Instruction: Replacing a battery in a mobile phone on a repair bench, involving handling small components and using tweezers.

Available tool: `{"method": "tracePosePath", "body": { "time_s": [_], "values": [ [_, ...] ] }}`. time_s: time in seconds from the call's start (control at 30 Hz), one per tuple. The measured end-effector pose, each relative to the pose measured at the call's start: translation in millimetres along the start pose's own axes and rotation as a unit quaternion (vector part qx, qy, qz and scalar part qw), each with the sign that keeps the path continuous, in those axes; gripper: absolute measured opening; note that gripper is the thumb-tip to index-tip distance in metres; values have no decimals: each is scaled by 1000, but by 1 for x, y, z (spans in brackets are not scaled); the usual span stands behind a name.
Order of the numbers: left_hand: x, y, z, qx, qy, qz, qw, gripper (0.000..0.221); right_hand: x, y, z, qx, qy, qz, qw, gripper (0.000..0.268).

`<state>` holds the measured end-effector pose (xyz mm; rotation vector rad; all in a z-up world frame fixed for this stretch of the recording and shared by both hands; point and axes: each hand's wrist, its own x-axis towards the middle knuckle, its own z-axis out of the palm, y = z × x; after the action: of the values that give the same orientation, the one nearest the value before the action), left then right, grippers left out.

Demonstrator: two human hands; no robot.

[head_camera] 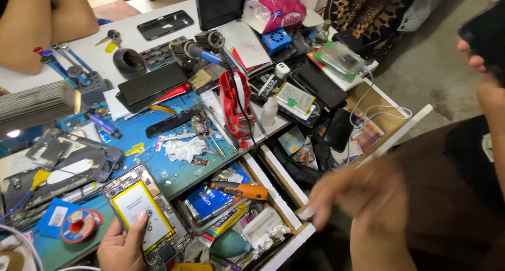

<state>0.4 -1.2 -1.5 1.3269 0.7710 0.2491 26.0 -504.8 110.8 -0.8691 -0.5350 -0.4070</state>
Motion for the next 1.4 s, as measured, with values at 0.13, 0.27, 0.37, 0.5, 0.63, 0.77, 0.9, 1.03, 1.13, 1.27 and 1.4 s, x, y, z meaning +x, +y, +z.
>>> {"method": "tracePosePath", "body": {
  "time_s": [0.13, 0.27, 0.37, 0.5, 0.63, 0.77, 0.9, 1.03, 1.13, 1.27, 1.4],
  "values": [
    [16, -20, -5, -16, -1, 34, 999, 40, 2, 42, 46, 41, 29, -88, 995, 66],
    [20, -19, -3, 0, 10, 30, 1000, 43, 8, 87, 112, 104, -29, -75, 991, 72],
    [9, -7, 2, -23, -14, 22, 999, 43, -5, 143, 166, 49, -82, 35, 995, 59],
    [7, 9, -5, -43, -96, 21, 994, 42, -13, 218, 225, -160, -39, 156, 974, 34],
    [11, 1, -16, -96, -128, 52, 986, 36, -26, 277, 234, -230, -39, 193, 953, 34],
    [1, 13, -13, -102, -131, 113, 980, 18, -54, 322, 212, -186, -55, 257, 947, 33],
    [-6, 20, -14, -103, -145, 119, 977, 20, -72, 332, 206, -184, -88, 356, 912, 30],
    [-9, 23, -17, -95, -150, 116, 977, 19, -75, 329, 213, -210, -99, 361, 903, 31],
    [-9, 24, -18, -87, -157, 126, 976, 16, -74, 319, 224, -236, -122, 330, 906, 31],
    [-13, 24, -17, -95, -155, 116, 976, 17, -80, 324, 217, -249, -117, 314, 909, 32],
    [-14, 28, -17, -89, -155, 108, 978, 18, -84, 322, 224, -262, -113, 294, 912, 33]
  ]
}}
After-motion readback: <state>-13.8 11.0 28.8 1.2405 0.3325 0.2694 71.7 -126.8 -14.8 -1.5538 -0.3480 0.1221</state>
